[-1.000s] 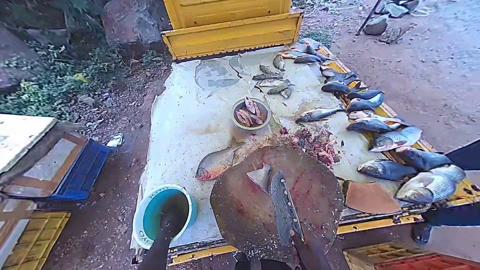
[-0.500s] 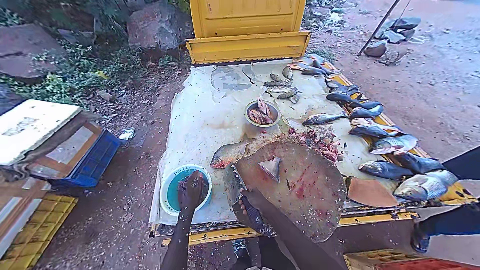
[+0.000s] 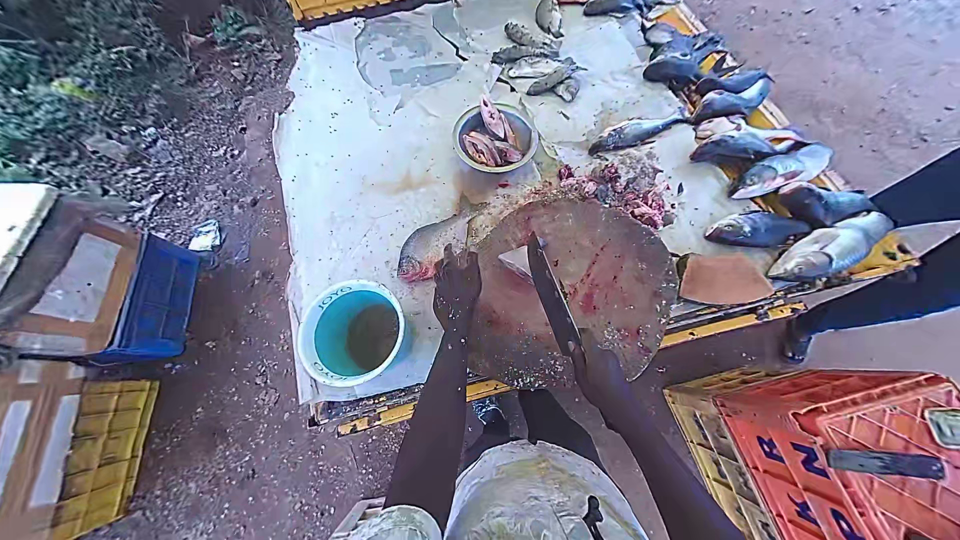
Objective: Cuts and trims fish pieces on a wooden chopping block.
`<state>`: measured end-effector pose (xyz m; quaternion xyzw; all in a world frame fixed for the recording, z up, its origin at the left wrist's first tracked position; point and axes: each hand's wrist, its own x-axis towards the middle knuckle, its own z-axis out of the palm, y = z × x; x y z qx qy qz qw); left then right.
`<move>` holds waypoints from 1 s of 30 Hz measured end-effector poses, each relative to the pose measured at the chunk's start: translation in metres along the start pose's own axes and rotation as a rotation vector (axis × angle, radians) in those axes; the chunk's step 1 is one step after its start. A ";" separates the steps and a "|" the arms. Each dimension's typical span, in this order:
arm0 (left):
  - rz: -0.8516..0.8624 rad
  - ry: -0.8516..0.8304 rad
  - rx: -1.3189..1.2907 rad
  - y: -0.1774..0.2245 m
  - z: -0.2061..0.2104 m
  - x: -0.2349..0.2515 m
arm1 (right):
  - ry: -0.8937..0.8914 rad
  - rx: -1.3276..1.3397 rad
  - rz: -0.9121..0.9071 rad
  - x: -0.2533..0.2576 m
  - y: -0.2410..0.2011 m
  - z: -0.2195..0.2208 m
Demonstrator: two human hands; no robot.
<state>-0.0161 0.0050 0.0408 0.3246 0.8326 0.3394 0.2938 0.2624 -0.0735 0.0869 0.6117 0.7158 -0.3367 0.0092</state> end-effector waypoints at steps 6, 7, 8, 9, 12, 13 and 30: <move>-0.396 -0.062 -0.049 0.058 0.166 -0.011 | -0.162 -0.176 0.428 -0.013 0.055 -0.002; -0.443 0.008 0.063 0.069 0.182 -0.005 | -0.163 -0.145 0.440 -0.012 0.056 -0.004; -0.427 0.081 0.154 0.074 0.193 -0.003 | -0.161 -0.114 0.454 -0.010 0.057 -0.005; -0.345 0.123 0.204 0.075 0.200 -0.002 | -0.153 -0.082 0.462 -0.008 0.058 -0.006; 0.027 0.080 0.178 0.055 0.196 0.003 | -0.113 -0.036 0.436 -0.004 0.069 -0.002; 0.091 0.007 0.136 0.045 0.186 0.006 | -0.115 -0.024 0.431 -0.005 0.071 -0.001; -0.225 0.026 -0.004 -0.039 0.045 -0.022 | -0.437 -0.225 0.242 0.006 0.000 0.005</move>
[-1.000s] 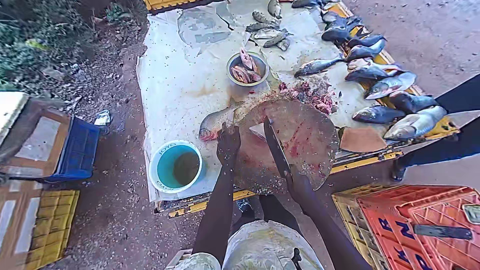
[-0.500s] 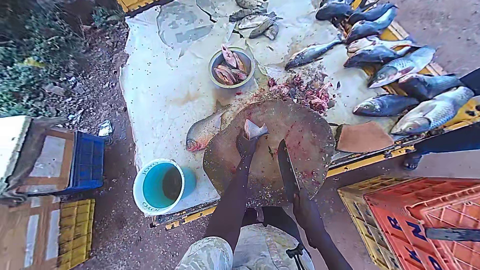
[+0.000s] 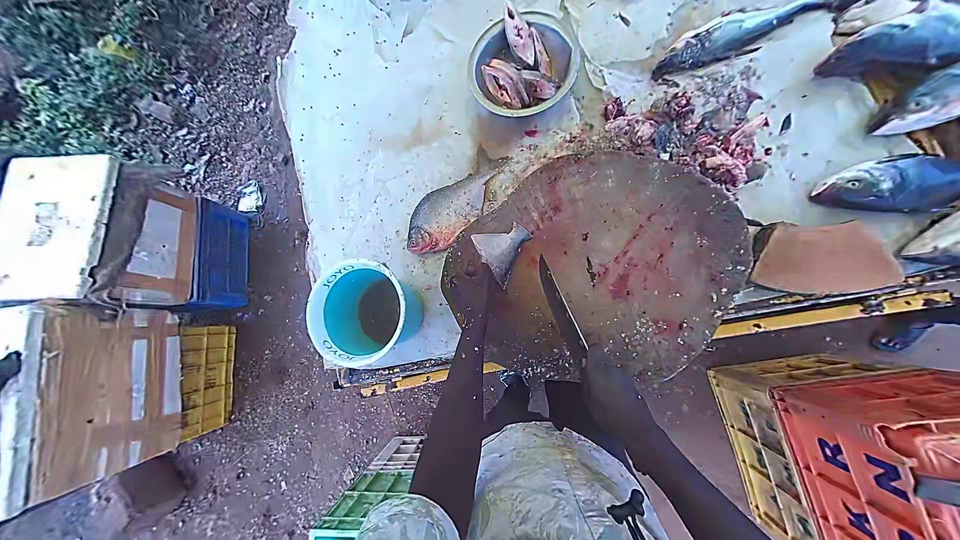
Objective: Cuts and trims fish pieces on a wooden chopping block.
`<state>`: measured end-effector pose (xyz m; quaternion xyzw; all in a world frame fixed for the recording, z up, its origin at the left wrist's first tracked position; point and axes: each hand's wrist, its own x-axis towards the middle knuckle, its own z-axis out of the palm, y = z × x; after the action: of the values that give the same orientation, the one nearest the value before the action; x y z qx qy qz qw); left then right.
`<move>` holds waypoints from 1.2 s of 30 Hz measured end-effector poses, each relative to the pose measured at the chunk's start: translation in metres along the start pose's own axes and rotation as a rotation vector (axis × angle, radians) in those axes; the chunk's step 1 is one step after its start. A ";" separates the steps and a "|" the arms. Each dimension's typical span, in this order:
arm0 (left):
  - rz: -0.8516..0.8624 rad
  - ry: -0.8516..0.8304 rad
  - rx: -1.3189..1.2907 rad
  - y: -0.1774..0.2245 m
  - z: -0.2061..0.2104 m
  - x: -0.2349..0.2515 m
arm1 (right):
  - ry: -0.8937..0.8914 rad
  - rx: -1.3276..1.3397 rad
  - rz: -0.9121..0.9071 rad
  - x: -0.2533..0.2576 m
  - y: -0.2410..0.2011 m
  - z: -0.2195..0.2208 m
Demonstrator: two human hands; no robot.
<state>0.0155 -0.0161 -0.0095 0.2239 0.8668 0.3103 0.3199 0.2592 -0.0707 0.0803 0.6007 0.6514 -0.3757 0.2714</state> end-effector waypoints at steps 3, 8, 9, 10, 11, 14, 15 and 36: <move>0.101 -0.017 -0.166 -0.006 0.012 0.021 | 0.131 -0.003 -0.102 0.010 -0.025 -0.007; 0.038 -0.046 -0.062 0.001 0.014 0.020 | 0.329 0.013 -0.312 0.072 -0.100 -0.036; 0.040 -0.059 -0.073 0.000 0.010 0.016 | 0.347 0.004 -0.324 0.081 -0.110 -0.037; 0.068 -0.097 -0.094 0.000 0.003 0.008 | 0.352 0.002 -0.331 0.088 -0.118 -0.038; 0.077 -0.117 -0.112 0.000 0.000 0.004 | 0.350 -0.005 -0.336 0.092 -0.122 -0.039; 0.015 -0.097 -0.137 0.000 0.008 0.020 | 0.295 -0.006 -0.310 0.082 -0.130 -0.044; -0.010 -0.089 -0.151 -0.002 0.012 0.027 | 0.295 -0.003 -0.304 0.082 -0.132 -0.044; -0.174 -0.205 -0.116 0.012 -0.015 0.043 | 0.218 -0.159 -0.226 0.143 -0.190 -0.062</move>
<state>-0.0223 0.0121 -0.0101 0.1595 0.8263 0.3065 0.4448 0.0591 0.0632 0.0313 0.5375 0.7681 -0.2838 0.2016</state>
